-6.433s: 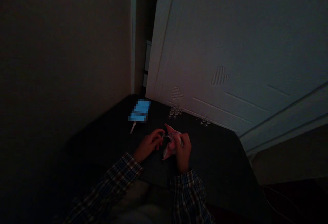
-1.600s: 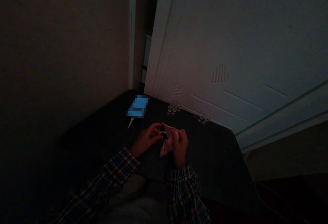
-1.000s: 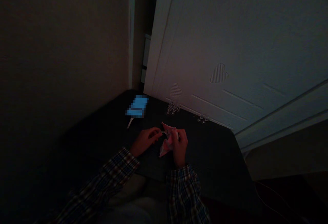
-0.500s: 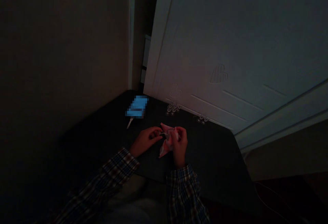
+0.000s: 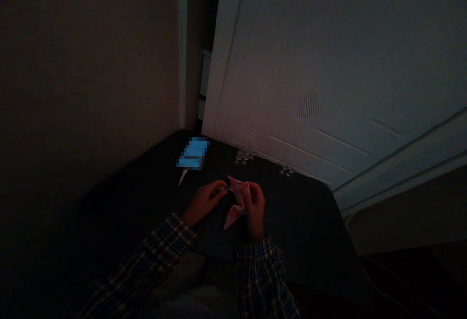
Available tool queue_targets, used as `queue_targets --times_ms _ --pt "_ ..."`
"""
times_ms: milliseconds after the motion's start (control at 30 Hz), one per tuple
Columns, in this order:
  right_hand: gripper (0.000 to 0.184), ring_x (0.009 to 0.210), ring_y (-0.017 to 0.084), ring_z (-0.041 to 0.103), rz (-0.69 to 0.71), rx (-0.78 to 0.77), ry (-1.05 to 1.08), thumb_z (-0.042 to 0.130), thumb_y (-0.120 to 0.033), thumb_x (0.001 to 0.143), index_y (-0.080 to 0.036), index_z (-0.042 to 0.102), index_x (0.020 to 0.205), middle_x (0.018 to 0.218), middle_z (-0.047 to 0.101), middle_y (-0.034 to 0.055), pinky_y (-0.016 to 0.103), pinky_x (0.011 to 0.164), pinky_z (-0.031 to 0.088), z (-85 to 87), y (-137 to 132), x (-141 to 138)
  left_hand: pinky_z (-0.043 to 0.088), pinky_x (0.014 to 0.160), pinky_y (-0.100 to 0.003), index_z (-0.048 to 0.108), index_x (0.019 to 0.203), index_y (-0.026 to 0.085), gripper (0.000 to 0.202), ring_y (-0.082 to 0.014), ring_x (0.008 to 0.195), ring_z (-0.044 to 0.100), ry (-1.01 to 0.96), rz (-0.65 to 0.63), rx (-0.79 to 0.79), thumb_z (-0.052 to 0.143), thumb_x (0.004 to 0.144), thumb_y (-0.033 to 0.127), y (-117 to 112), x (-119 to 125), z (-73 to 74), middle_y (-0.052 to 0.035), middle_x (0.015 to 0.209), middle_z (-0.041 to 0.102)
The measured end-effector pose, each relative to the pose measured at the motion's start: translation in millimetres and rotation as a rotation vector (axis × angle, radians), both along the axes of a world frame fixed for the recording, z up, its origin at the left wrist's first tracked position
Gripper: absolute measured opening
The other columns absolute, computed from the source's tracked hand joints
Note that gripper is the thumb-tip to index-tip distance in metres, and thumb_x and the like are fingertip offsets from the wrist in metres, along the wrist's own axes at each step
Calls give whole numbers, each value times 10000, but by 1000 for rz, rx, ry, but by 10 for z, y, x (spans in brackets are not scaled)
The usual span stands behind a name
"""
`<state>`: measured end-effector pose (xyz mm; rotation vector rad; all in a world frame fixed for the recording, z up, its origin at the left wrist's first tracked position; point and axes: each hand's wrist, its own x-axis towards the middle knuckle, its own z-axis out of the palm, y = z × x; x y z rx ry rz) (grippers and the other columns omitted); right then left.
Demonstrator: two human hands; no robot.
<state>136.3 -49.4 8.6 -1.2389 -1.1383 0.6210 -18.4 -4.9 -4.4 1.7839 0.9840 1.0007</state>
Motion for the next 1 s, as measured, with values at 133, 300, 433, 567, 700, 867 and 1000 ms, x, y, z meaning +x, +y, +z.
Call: queue_targets --times_ms 133,300,433,567,700,867,1000 --pt "264 907 186 573 83 4 55 510 -379 830 -182 624 965 972 648 48 306 811 424 37 2 16 425 522 -218 550 998 168 298 -96 540 526 25 36 14 466 831 400 -21 -6 29 -6 783 600" --pt "282 959 204 571 142 -7 108 531 -369 814 -182 626 1003 1026 646 60 331 847 422 24 -5 29 394 489 -207 553 974 170 300 -109 531 516 13 87 -17 427 849 412 -18 -27 55 18 644 554" --pt "278 958 203 568 144 -8 138 547 -359 800 -182 620 1002 1022 642 60 329 839 429 -28 16 46 382 462 -198 540 989 176 301 -106 524 515 -80 84 -65 422 850 415 -3 -23 29 22 651 535" --pt "266 886 182 584 96 -14 238 546 -355 798 -179 595 991 982 635 52 303 779 451 -69 50 73 368 445 -189 531 994 179 283 -96 505 497 -122 31 -92 421 851 397 -2 -12 22 23 656 535" --pt "258 885 180 583 104 -20 216 553 -353 795 -181 588 984 969 633 49 293 773 450 -63 48 73 353 437 -182 519 967 183 250 -93 498 485 -144 -17 -120 465 829 384 -7 -6 26 33 637 517" --pt "279 912 192 573 134 -22 132 540 -379 802 -183 606 989 994 635 56 308 792 446 -33 12 51 346 457 -184 499 937 190 231 -82 501 451 -151 -29 -128 452 833 391 -35 -2 65 41 664 494" --pt "280 944 200 568 164 -45 97 533 -371 814 -184 614 1007 1003 637 59 315 818 435 -10 -11 58 312 462 -186 497 884 196 241 -85 494 397 -103 33 -114 391 858 411 -63 9 81 58 592 445"
